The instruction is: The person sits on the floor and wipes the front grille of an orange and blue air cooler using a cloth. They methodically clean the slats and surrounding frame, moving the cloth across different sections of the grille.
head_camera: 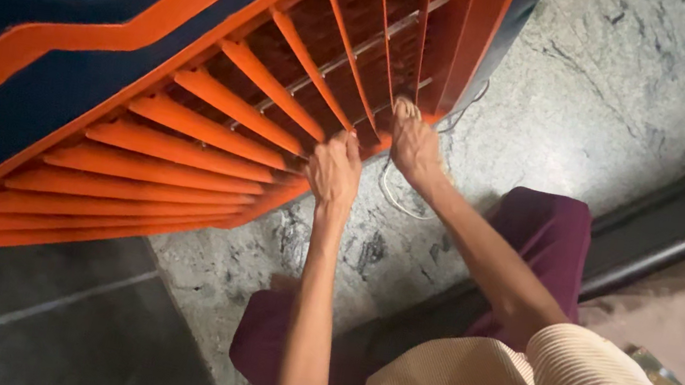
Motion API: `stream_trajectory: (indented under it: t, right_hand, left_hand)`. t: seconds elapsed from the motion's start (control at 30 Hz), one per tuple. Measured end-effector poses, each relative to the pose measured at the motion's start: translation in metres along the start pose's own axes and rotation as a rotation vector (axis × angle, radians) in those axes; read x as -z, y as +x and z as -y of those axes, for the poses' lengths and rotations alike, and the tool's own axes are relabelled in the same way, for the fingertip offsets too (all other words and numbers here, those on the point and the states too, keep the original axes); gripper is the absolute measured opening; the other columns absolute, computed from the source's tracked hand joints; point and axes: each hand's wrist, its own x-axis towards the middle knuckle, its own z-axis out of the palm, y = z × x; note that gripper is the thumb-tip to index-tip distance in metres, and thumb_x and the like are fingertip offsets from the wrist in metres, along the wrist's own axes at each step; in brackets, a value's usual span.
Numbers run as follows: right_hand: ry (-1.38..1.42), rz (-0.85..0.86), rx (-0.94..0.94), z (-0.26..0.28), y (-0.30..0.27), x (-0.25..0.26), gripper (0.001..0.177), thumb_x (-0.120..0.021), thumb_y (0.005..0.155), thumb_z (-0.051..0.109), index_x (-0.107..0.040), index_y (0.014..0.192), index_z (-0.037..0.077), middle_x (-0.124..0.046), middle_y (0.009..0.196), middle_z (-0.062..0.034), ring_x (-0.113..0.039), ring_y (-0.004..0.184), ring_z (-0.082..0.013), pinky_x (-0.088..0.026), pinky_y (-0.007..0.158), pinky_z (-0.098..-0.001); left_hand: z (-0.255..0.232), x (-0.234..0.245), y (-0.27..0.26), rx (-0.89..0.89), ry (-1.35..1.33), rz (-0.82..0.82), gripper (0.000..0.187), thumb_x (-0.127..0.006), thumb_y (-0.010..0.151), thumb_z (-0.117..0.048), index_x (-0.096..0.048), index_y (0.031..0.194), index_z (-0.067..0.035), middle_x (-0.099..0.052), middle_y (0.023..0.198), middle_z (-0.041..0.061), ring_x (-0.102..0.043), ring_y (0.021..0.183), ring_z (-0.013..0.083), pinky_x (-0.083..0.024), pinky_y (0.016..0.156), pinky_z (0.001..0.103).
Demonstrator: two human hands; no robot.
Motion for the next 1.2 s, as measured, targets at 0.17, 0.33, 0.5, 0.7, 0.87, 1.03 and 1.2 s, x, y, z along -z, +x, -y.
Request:
stream_trajectory:
  t: [0.17, 0.33, 0.5, 0.7, 0.87, 1.03, 1.2]
  right_hand:
    - [0.160, 0.482, -0.309, 0.005, -0.006, 0.001, 0.081, -0.069, 0.079, 0.013, -0.029, 0.146, -0.007, -0.069, 0.089, -0.0328, -0.069, 0.086, -0.0487, -0.055, 0.071, -0.0545]
    - [0.355, 0.324, -0.084, -0.021, -0.010, -0.004, 0.086, -0.082, 0.075, 0.025, -0.029, 0.135, -0.008, -0.066, 0.085, -0.0352, -0.066, 0.082, -0.0543, -0.055, 0.074, -0.0559]
    - [0.092, 0.463, -0.202, -0.021, -0.006, 0.012, 0.053, -0.069, 0.086, 0.015, -0.046, 0.133, 0.010, -0.072, 0.089, -0.0262, -0.070, 0.085, -0.0470, -0.055, 0.072, -0.0556]
    - [-0.255, 0.352, -0.027, -0.006, 0.022, 0.041, 0.034, -0.057, 0.097, 0.005, -0.053, 0.130, 0.015, -0.075, 0.088, -0.0157, -0.074, 0.069, -0.0341, -0.057, 0.052, -0.0463]
    - [-0.620, 0.482, 0.058, -0.004, 0.031, 0.031, 0.030, -0.065, 0.090, 0.007, -0.062, 0.119, 0.015, -0.075, 0.085, -0.0071, -0.076, 0.076, -0.0216, -0.056, 0.050, -0.0349]
    - [-0.722, 0.325, 0.128, -0.005, 0.032, 0.020, 0.021, -0.066, 0.093, 0.011, -0.065, 0.113, 0.016, -0.073, 0.073, 0.0002, -0.075, 0.070, -0.0177, -0.056, 0.047, -0.0304]
    - [-0.364, 0.334, 0.017, -0.017, 0.023, 0.014, 0.025, -0.073, 0.085, 0.017, -0.065, 0.108, 0.013, -0.072, 0.077, -0.0090, -0.074, 0.072, -0.0269, -0.057, 0.055, -0.0400]
  left_hand:
    - [0.005, -0.005, -0.007, -0.010, -0.010, -0.006, 0.033, -0.057, 0.101, -0.032, -0.075, 0.089, -0.007, -0.071, 0.079, 0.025, -0.070, 0.076, 0.0469, -0.054, 0.068, 0.058]
    - [0.002, -0.006, -0.005, 0.028, -0.043, -0.045, 0.032, -0.059, 0.100, -0.033, -0.076, 0.089, -0.008, -0.072, 0.077, 0.023, -0.070, 0.074, 0.0452, -0.055, 0.066, 0.056]
    - [0.001, -0.011, 0.000, 0.053, -0.041, -0.106, 0.032, -0.062, 0.098, -0.034, -0.078, 0.088, -0.009, -0.071, 0.073, 0.023, -0.070, 0.070, 0.0448, -0.055, 0.062, 0.055]
    - [0.008, -0.014, 0.000, 0.044, -0.023, -0.133, 0.028, -0.063, 0.097, -0.031, -0.078, 0.090, -0.009, -0.071, 0.076, 0.023, -0.071, 0.071, 0.0433, -0.057, 0.062, 0.053]
    - [0.006, -0.015, -0.003, 0.065, 0.020, -0.127, 0.028, -0.064, 0.096, -0.032, -0.078, 0.089, -0.010, -0.072, 0.078, 0.023, -0.071, 0.074, 0.0452, -0.056, 0.064, 0.056]
    - [0.006, -0.010, 0.000, 0.046, 0.008, -0.126, 0.027, -0.063, 0.097, -0.033, -0.079, 0.092, -0.011, -0.072, 0.078, 0.024, -0.071, 0.074, 0.0466, -0.056, 0.066, 0.057]
    - [0.008, -0.013, -0.003, 0.052, -0.014, -0.101, 0.030, -0.062, 0.098, -0.033, -0.077, 0.090, -0.009, -0.072, 0.079, 0.023, -0.071, 0.075, 0.0461, -0.056, 0.065, 0.057]
